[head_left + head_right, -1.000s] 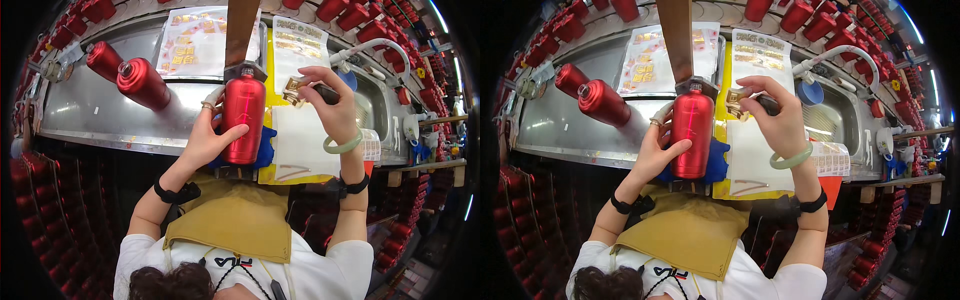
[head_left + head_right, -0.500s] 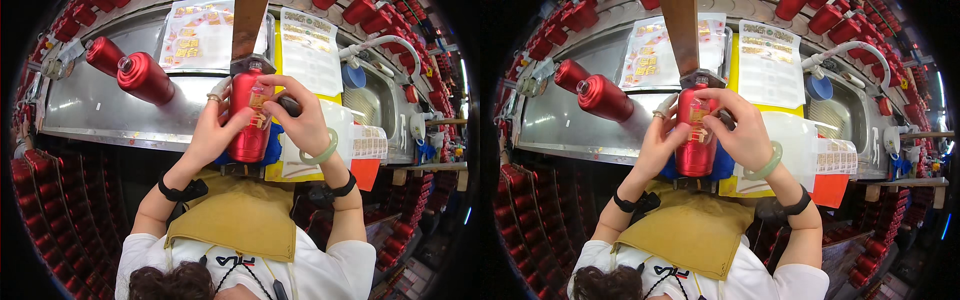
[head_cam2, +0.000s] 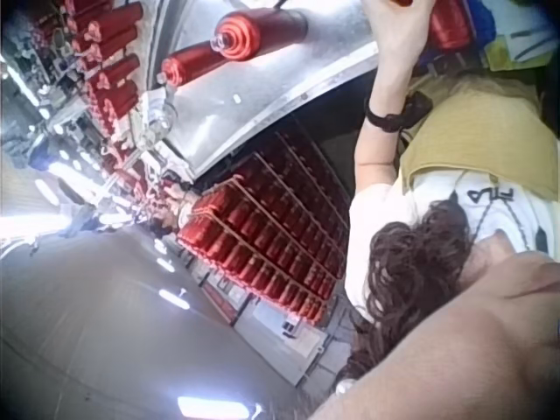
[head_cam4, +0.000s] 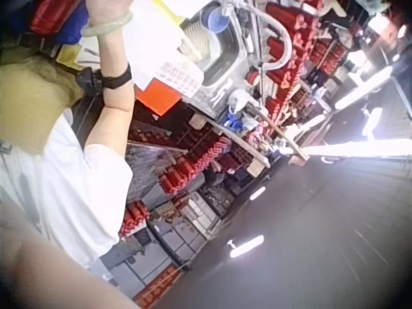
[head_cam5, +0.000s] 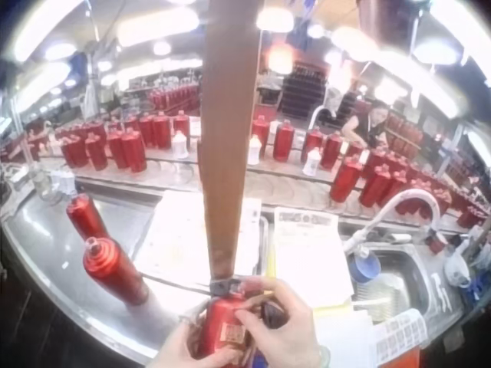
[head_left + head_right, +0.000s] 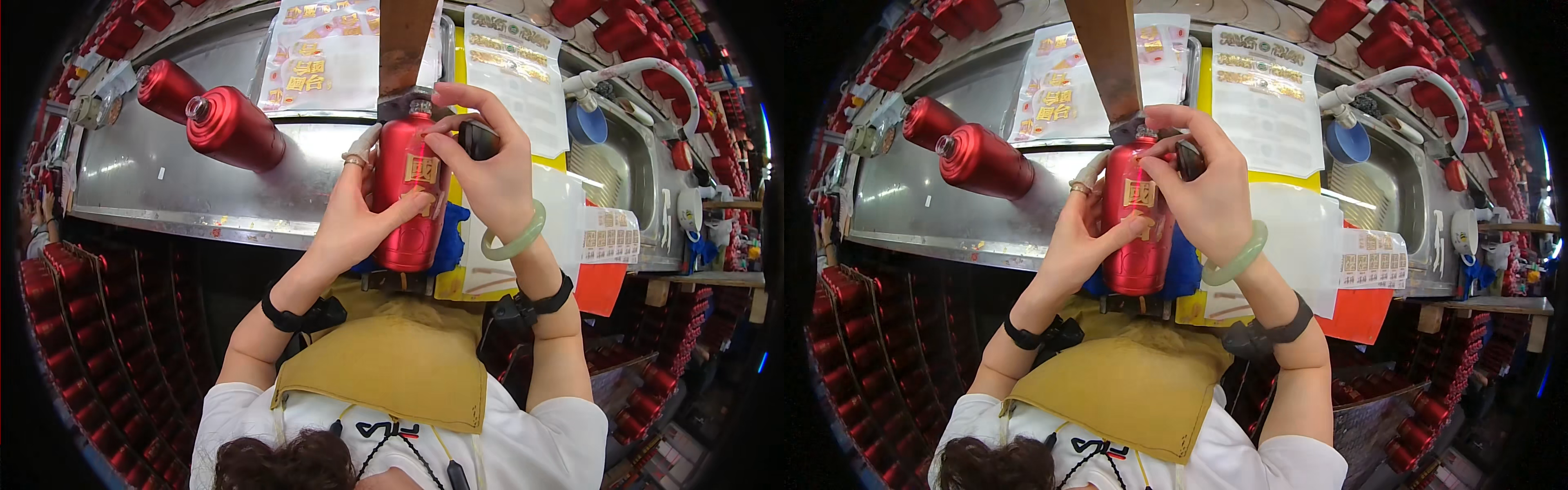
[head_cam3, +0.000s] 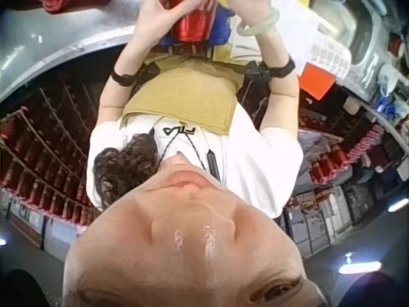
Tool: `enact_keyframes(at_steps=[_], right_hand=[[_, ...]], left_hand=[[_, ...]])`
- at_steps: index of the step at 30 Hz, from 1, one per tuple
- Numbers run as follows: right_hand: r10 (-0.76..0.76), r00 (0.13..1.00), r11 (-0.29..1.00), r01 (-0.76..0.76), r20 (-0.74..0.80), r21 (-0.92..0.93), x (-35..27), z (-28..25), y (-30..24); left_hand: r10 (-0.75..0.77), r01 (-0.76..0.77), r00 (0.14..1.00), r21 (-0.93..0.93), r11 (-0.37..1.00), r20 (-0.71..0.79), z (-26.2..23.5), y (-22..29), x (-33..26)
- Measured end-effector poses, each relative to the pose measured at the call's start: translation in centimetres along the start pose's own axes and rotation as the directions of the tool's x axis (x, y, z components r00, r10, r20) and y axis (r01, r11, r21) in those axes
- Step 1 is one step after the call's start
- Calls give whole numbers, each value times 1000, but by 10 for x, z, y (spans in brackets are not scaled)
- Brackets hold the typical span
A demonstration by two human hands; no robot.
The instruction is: Applying decorative labels and stickers to red metallic bottles at a factory workstation.
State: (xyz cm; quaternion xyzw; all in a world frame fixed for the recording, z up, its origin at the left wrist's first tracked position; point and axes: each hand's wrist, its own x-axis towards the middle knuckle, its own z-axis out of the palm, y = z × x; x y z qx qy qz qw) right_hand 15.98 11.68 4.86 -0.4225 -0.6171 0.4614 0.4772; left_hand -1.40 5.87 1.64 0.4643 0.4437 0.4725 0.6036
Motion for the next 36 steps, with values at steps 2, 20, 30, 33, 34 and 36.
enact_keyframes(at_steps=[2, 20, 30, 33, 34, 36], right_hand=[[2, 1000, 1000, -2, -27, 8, 1, 0, 1], [342, 940, 912, -331, -3, 242, -21, -16, 19], [400, 916, 882, -393, 28, 261, -38, -2, 30], [403, 915, 883, -397, 30, 250, -37, -4, 31], [402, 915, 885, -397, 31, 245, -38, -2, 30], [376, 926, 897, -370, 21, 242, -39, 1, 28]], left_hand=[[-20, 20, 1000, 15, 1000, 12, 0, 3, -1], [-43, 37, 998, -123, 992, -49, -3, 2, 13], [-37, 31, 998, -111, 993, -54, -4, 0, 14], [-59, 55, 997, -103, 993, -39, -1, 3, 14], [-62, 60, 998, -88, 994, -25, -2, 4, 12], [-24, 24, 999, -31, 999, -23, -5, -1, 10]])
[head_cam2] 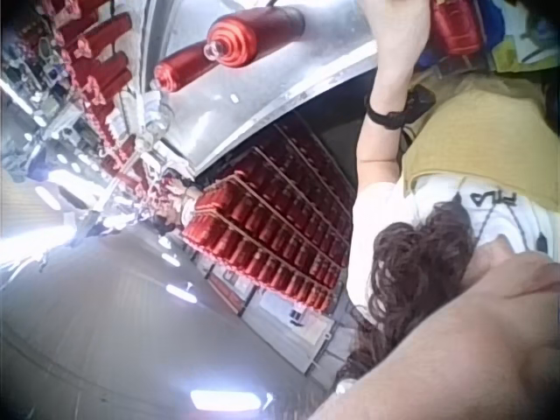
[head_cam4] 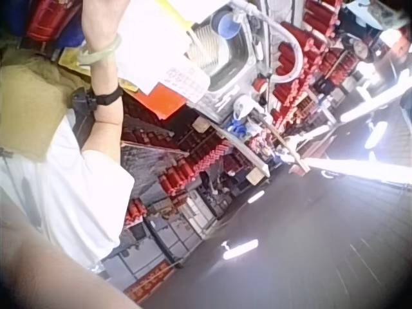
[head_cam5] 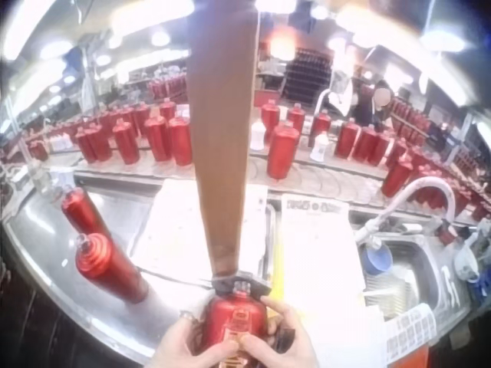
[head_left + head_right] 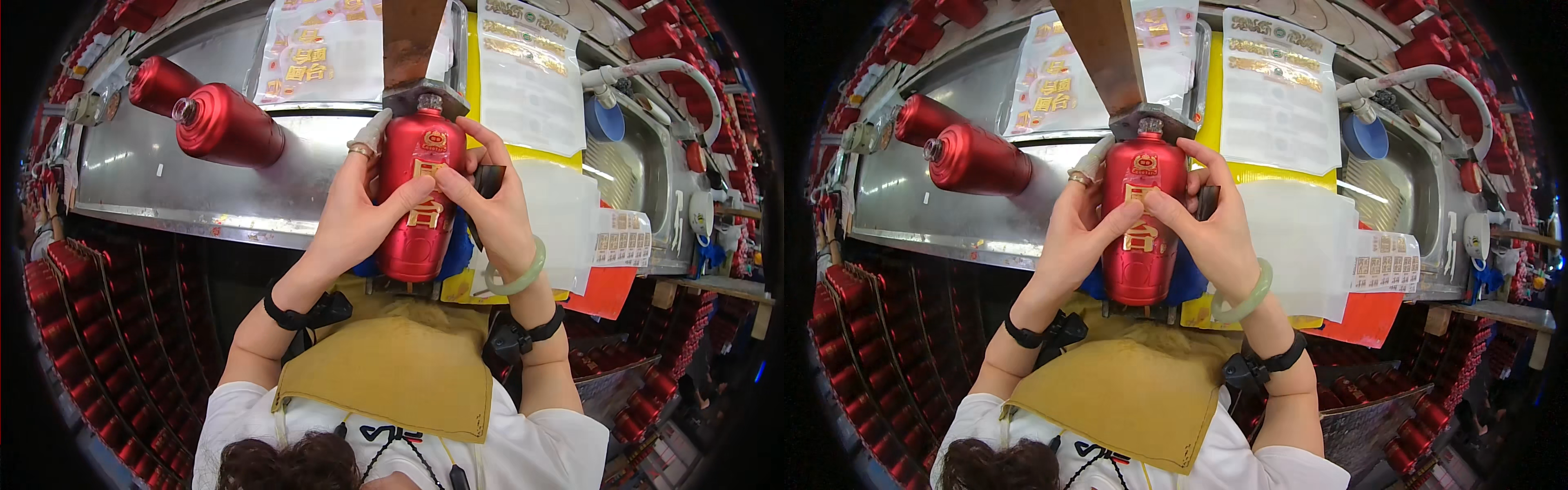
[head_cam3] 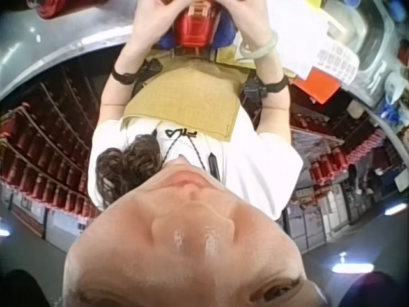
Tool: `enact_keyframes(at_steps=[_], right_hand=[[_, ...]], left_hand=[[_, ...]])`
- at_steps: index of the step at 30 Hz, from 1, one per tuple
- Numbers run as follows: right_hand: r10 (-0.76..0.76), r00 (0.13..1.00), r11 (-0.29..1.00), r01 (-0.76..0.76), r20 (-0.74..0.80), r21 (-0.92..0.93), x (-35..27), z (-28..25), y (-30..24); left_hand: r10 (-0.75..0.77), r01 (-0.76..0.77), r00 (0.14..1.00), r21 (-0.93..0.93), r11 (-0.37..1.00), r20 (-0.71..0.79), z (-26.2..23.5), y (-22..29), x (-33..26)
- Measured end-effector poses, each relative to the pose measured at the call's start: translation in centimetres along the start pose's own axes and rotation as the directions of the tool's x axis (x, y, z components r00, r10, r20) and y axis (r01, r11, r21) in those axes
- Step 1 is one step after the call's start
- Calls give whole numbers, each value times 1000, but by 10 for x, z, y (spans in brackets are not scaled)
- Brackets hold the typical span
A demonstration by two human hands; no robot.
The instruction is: Applying decorative labels and stickers to red metallic bottles at a factory workstation.
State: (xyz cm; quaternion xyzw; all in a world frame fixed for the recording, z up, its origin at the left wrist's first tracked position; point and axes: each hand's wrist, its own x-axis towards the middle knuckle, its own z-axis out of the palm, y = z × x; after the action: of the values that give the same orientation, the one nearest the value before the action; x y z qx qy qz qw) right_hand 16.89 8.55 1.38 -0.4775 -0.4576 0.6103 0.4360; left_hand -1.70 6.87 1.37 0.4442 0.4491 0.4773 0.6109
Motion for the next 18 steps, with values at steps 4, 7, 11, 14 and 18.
enact_keyframes(at_steps=[4, 7, 11, 14, 18], right_hand=[[14, 1000, 1000, -14, -2, 3, 1, -1, 0], [17, 1000, 999, -17, -7, 31, 1, 0, 0], [13, 1000, 1000, -13, -10, 17, -1, 0, 1], [15, 1000, 1000, -14, -9, 13, -1, -1, 1], [11, 1000, 1000, -11, -6, 16, 0, -1, 2]], left_hand=[[10, -10, 1000, 58, 998, -6, 2, 0, 1], [7, -6, 1000, 44, 999, -9, 3, 1, 1], [27, -27, 1000, 17, 999, -8, 3, 0, 1], [8, -8, 1000, -18, 1000, -6, 4, 2, 0], [17, -17, 1000, -20, 1000, -1, 4, 2, 0]])
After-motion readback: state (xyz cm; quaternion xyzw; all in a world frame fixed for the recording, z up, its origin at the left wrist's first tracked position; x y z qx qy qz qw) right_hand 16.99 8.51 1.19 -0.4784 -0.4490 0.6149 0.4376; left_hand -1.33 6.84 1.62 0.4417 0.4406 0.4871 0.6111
